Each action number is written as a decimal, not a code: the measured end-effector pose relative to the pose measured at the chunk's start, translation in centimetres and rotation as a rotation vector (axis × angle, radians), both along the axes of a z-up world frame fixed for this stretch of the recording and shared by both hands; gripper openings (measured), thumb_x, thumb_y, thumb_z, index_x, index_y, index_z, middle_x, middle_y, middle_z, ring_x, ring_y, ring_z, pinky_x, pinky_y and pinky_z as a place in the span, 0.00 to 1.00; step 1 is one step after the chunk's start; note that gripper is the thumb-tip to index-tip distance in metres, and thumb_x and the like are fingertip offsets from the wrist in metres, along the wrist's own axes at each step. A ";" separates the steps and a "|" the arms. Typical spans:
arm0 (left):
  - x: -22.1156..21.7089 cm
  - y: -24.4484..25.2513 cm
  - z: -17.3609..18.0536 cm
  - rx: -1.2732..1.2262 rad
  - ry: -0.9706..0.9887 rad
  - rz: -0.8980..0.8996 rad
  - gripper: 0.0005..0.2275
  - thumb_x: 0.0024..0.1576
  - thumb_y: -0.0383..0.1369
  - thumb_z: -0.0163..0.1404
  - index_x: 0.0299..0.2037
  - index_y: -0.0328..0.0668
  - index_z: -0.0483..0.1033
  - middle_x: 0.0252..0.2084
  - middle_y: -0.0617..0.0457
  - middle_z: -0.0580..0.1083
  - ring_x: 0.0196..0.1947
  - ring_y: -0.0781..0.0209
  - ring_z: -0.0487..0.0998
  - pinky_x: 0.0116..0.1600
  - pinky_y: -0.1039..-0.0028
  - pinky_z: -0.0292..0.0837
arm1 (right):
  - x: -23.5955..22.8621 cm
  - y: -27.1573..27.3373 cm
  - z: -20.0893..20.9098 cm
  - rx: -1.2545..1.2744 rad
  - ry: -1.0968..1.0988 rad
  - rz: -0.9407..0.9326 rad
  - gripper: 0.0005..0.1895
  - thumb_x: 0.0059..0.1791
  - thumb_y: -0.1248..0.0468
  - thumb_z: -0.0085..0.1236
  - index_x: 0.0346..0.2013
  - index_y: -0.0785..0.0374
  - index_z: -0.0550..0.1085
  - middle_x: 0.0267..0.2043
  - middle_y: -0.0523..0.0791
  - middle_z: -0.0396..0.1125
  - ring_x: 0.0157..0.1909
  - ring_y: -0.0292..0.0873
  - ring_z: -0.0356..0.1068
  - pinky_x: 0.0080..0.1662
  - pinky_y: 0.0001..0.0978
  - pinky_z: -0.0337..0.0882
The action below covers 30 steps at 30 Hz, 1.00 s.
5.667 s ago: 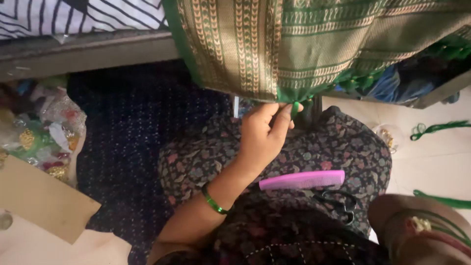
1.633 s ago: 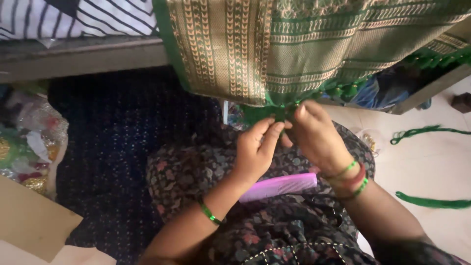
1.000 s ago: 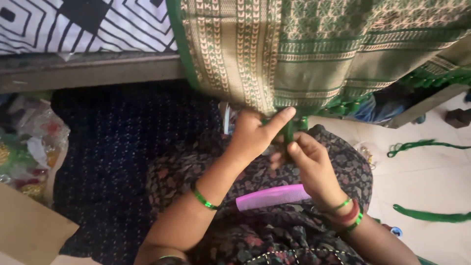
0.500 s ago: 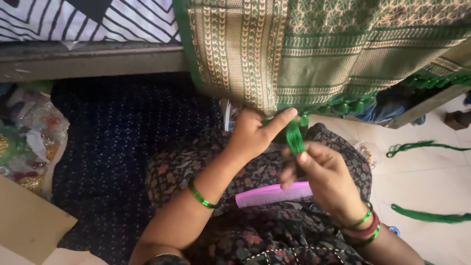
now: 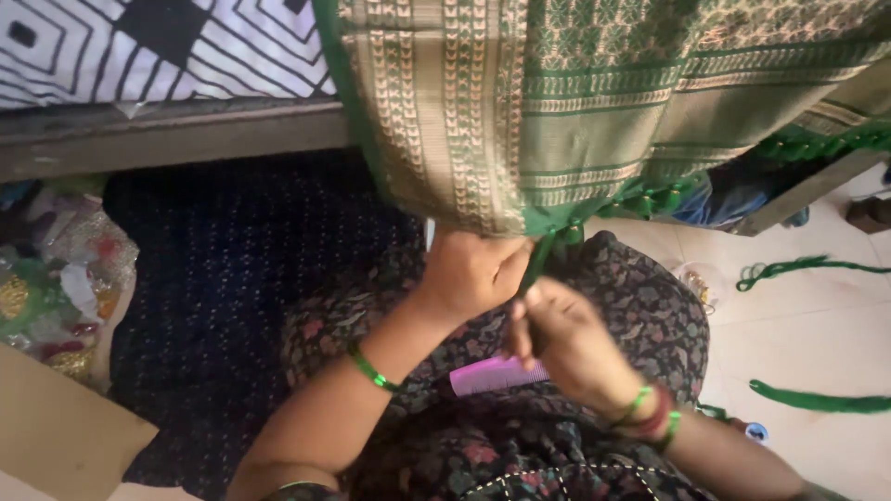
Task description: Attaching decorative green tassels and tying knots on the edge of a green and gold sari.
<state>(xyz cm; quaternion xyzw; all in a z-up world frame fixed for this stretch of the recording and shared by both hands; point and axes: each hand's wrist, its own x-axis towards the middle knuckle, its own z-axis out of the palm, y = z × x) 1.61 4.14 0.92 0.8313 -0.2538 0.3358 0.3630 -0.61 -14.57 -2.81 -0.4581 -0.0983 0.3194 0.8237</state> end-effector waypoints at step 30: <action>1.6 -2.2 -3.1 -1.023 0.793 -0.347 0.09 0.63 0.28 0.57 0.44 0.24 0.82 0.40 0.49 0.79 0.38 0.63 0.73 0.46 0.71 0.67 | 4.6 2.1 -0.5 -0.208 -0.424 -0.446 0.09 0.59 0.65 0.47 0.47 0.65 0.74 0.40 0.40 0.72 0.40 0.31 0.70 0.45 0.24 0.72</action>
